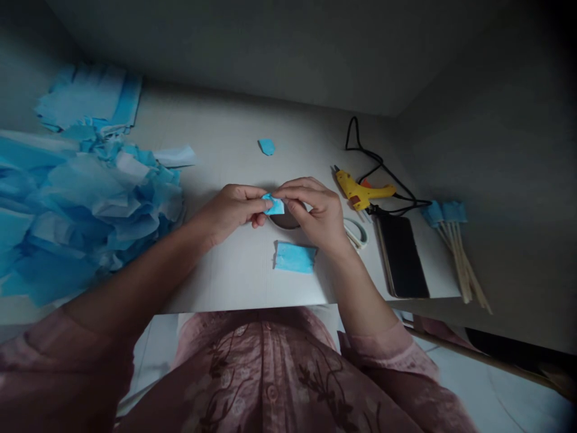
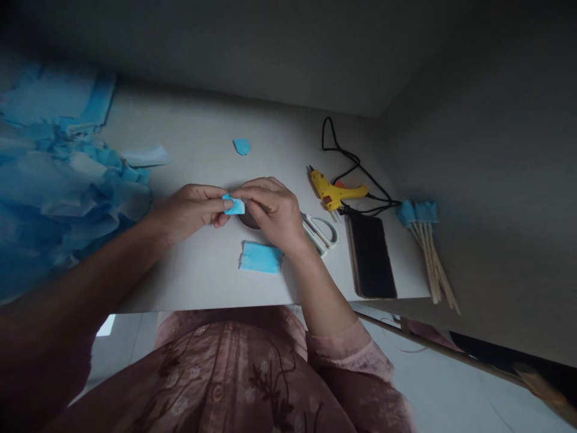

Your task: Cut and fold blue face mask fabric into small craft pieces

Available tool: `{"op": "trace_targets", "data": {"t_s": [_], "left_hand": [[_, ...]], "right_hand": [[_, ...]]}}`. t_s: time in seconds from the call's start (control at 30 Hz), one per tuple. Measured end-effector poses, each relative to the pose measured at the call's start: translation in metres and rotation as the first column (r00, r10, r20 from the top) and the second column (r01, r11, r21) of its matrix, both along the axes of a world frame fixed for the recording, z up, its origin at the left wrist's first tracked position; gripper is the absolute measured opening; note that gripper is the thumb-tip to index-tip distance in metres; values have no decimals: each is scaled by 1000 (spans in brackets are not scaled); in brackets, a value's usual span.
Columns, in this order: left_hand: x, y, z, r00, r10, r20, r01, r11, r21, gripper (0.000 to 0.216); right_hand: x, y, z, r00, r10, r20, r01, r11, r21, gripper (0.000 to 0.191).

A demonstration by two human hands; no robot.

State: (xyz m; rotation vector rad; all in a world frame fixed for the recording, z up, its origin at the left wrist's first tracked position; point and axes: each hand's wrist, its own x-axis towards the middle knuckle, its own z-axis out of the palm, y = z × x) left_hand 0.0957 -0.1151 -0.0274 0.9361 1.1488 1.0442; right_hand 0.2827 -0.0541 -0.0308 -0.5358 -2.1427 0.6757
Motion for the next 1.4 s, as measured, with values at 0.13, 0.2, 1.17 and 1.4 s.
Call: {"op": "trace_targets", "data": {"t_s": [0.13,0.2,1.17,1.4], "left_hand": [[1,1,2,998,30,51,-30,1000,-7,11],[2,1,1,995,43,91,-43,999,-3,13],[2,-1,-7,976,138,-170,-101,973,207,19],[1,-1,1,977,152,-151,-123,975,184,18]], "right_hand": [[0,1,-3,1000,12,-21,-11,999,40,33],[1,2,-3,1000,7,-14,-6,999,49,34],[-10,-3,-8,994,-17,-104,-49,803,-594,38],[-10,-2,-5,988,-61,-144,-39,795,-605,39]]}}
